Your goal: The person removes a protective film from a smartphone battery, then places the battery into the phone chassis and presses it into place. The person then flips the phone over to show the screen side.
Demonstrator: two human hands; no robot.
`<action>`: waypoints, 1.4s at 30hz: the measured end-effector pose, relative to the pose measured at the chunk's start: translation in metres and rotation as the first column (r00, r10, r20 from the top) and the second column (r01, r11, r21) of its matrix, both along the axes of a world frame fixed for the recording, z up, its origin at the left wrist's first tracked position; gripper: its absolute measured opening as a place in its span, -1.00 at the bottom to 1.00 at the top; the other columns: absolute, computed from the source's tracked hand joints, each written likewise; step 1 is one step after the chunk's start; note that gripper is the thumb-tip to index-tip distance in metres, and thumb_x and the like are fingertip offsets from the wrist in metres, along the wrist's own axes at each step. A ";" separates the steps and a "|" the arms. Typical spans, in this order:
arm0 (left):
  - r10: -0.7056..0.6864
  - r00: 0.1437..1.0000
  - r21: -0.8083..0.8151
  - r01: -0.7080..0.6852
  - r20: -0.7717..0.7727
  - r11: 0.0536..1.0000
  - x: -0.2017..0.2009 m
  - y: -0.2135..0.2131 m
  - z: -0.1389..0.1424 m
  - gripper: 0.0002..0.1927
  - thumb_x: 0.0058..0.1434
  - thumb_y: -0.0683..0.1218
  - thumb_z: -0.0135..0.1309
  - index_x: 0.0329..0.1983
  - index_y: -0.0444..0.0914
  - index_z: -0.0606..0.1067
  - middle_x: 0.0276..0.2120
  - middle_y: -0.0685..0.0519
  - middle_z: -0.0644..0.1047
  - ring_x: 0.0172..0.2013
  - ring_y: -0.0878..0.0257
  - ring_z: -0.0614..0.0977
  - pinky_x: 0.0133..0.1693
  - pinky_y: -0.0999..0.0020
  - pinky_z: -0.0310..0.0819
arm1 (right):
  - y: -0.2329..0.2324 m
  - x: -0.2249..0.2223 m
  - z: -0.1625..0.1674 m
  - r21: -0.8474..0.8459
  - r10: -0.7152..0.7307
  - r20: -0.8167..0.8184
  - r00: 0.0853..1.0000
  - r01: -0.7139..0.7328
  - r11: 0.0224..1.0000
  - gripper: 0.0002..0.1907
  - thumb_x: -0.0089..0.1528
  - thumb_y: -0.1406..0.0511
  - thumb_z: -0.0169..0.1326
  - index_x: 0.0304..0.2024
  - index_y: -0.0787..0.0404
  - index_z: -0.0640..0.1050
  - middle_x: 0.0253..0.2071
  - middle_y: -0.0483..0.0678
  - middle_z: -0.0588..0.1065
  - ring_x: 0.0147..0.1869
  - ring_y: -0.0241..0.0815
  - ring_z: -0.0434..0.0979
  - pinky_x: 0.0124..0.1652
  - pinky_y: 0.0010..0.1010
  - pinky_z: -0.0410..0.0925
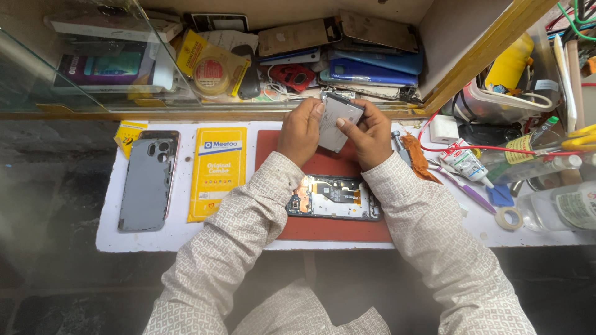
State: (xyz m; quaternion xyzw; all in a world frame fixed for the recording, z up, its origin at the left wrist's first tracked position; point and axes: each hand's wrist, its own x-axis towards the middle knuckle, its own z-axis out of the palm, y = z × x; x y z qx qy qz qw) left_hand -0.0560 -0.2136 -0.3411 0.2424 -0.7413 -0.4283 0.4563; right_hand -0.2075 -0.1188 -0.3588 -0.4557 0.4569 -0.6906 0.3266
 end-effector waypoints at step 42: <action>-0.212 0.937 0.263 0.287 -0.278 0.921 -0.003 -0.001 -0.012 -0.77 0.44 -0.10 -0.02 0.03 -0.34 0.49 -0.26 0.10 0.60 -0.26 0.45 0.56 -0.20 0.52 0.49 | -0.002 0.003 -0.002 -0.067 0.002 0.008 1.000 -0.002 0.998 -0.62 0.31 0.52 0.16 0.16 0.36 0.42 0.07 0.04 0.53 0.16 -0.22 0.55 0.18 -0.38 0.46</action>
